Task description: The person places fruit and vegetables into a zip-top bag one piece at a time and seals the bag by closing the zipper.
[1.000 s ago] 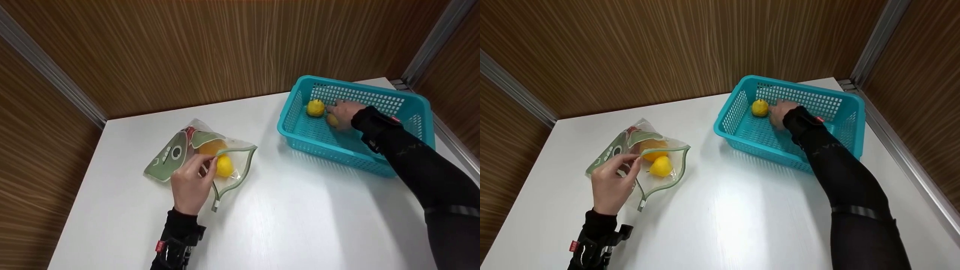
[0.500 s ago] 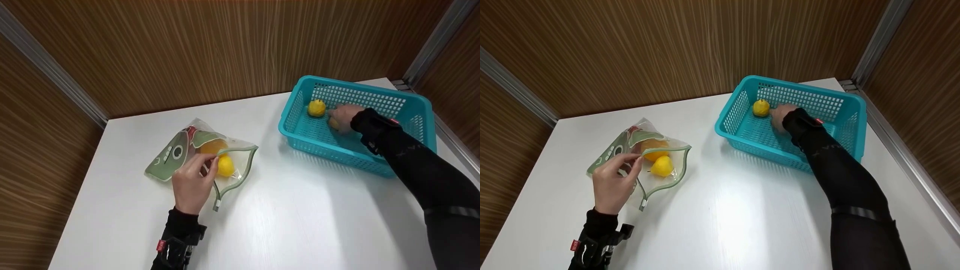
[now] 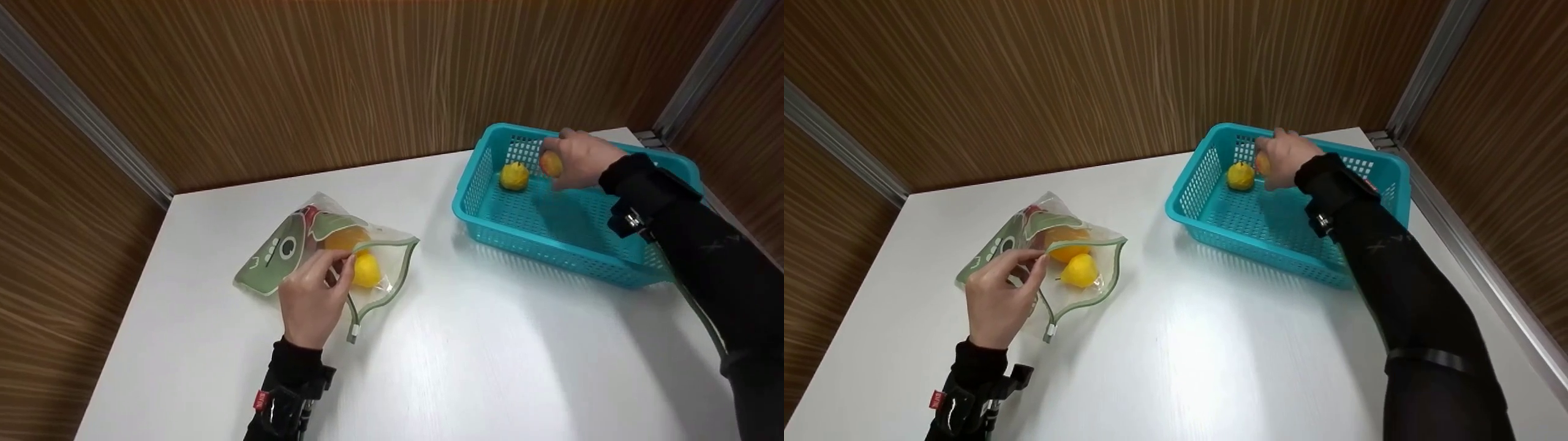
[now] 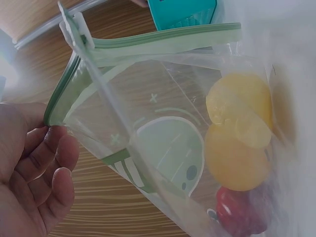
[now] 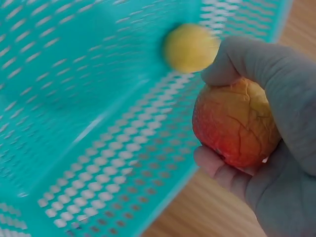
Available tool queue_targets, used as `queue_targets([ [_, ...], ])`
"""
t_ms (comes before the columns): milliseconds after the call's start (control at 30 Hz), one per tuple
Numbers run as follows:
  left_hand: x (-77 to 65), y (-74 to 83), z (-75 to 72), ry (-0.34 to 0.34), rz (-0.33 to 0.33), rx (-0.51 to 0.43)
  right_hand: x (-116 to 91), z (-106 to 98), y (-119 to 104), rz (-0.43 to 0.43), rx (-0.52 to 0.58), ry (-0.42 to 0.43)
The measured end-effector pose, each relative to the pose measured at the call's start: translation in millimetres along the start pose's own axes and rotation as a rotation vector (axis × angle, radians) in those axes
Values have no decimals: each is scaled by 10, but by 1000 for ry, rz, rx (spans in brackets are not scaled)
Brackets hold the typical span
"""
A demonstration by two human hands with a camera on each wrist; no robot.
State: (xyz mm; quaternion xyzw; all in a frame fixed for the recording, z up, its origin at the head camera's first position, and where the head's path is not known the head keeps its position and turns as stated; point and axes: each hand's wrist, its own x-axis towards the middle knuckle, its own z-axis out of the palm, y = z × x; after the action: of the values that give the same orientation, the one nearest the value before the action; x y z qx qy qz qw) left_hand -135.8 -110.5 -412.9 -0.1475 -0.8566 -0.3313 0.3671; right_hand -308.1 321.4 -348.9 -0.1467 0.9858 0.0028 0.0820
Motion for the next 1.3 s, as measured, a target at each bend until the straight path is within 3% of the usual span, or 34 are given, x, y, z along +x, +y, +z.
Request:
queue_targets([
  [267, 10, -18, -38, -3, -18, -3, -214, -302, -528, -106, 80, 236],
  [600, 8, -31, -66, 1, -18, 4, -447, -347, -1243, -172, 270, 361],
  [1033, 17, -17, -76, 10, -16, 14, -655, 0, -1864, -252, 480, 477],
  [1300, 2, 22, -41, 3, -10, 1, -791, 329, -2108, -322, 551, 449],
])
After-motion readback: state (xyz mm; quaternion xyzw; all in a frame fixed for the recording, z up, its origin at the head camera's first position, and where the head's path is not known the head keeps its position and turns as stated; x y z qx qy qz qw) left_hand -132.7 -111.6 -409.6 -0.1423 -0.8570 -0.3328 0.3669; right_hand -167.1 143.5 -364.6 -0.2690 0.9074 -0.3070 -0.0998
